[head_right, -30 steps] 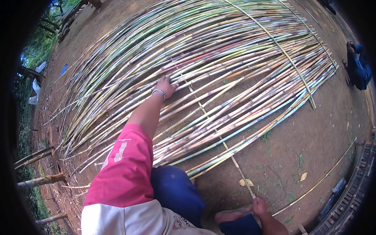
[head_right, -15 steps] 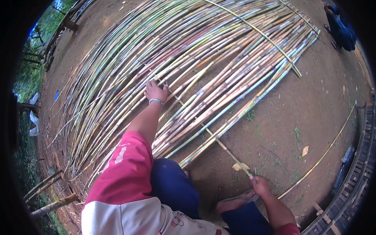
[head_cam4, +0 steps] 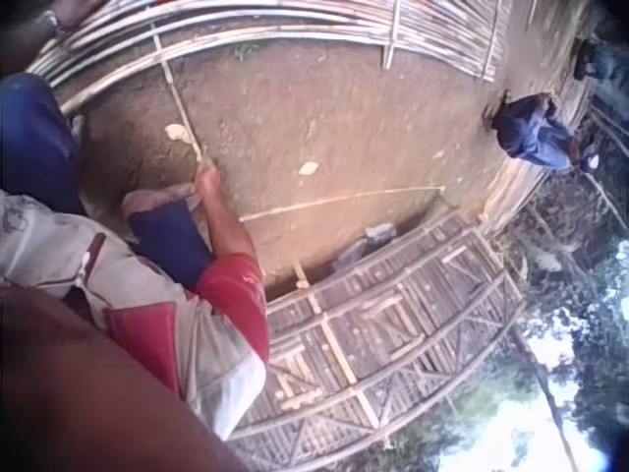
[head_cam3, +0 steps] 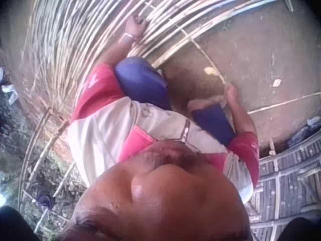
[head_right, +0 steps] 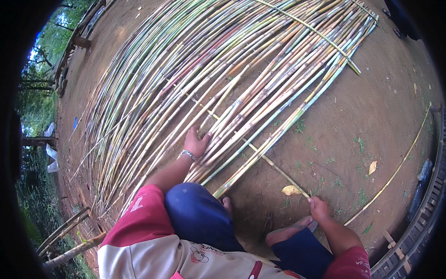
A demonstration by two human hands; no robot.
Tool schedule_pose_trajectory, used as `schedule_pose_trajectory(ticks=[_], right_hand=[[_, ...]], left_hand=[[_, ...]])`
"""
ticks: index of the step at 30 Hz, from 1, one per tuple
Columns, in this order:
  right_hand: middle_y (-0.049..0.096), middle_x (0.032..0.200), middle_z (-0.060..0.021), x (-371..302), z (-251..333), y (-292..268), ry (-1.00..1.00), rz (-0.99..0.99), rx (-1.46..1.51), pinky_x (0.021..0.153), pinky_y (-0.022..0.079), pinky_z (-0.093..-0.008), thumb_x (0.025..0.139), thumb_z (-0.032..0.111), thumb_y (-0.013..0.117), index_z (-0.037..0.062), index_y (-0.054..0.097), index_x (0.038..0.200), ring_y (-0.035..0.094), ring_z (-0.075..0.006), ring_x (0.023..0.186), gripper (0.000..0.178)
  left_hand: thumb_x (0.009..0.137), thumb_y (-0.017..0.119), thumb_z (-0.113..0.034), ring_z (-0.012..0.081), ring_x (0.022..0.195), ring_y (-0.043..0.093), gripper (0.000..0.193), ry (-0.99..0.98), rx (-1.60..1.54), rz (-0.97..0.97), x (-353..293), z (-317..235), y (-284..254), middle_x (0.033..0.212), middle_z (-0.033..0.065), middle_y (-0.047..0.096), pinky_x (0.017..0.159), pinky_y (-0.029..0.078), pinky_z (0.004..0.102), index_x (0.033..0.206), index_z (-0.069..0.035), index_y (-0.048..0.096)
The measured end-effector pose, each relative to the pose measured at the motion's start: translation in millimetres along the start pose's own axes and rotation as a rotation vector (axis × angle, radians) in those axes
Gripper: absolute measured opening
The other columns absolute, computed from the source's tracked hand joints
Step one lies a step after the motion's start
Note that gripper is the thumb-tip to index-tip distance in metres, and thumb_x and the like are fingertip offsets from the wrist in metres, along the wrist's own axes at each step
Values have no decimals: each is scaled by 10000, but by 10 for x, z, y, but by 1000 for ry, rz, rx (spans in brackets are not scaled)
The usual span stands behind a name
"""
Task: The person weaves thin bamboo strips into a larger mat structure laid out on the ground. They interlace the strips by hand and use pliers to tighten the connections between the bamboo pieces.
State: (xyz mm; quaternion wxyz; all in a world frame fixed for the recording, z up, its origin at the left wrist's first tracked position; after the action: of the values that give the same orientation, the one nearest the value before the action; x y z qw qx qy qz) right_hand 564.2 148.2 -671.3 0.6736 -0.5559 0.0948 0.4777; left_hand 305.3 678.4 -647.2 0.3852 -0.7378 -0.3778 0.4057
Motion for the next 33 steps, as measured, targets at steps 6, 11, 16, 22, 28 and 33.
schedule_pose_trajectory(ticks=[6,11,16,22,28,33], right_hand=[[600,724,-56,129,-11,70,39,393,337,646,471,-382,1040,401,529,56,668,935,553,-183,666,386],[630,732,-44,165,124,276,153,412,354,645,478,-375,1033,409,545,59,689,939,569,-164,649,390],[630,756,-119,269,857,305,-28,204,215,692,490,-403,1042,427,504,38,665,948,600,-233,697,431],[649,785,-153,257,787,680,-74,191,222,728,500,-429,1052,397,488,43,661,957,629,-273,734,405],[575,701,-54,-335,-80,722,204,596,576,583,456,-350,1051,459,475,55,625,918,541,-159,638,452],[496,670,13,-355,113,862,207,714,691,479,351,-282,1059,475,460,83,616,900,419,-85,550,451]], left_hand=[[715,799,-658,354,1023,674,859,-67,-4,344,430,239,64,1089,251,698,973,502,382,1175,55,667],[619,875,-658,227,775,704,872,-126,-171,567,668,520,267,878,141,727,736,571,355,1025,89,683],[633,913,-579,199,716,700,848,-214,-250,572,633,482,331,883,109,727,625,578,332,1111,72,655],[668,898,-561,199,681,684,646,-210,-200,541,655,424,277,826,111,727,598,560,332,850,29,709],[633,844,-706,210,665,660,793,-118,-165,514,602,199,155,745,116,696,669,539,351,871,39,713],[649,852,-670,210,717,662,881,-158,-219,531,579,394,213,800,131,701,659,540,360,1082,76,673]])
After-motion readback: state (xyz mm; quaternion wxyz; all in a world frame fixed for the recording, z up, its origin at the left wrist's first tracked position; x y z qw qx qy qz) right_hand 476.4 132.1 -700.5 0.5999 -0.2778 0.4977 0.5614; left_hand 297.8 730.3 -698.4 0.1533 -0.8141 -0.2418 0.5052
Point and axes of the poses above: each hand's wrist, its own x-axis towards the middle knuckle, its own y-axis out of the palm, z = x × y, the point moved 4 cm from there along x, towards the middle knuckle
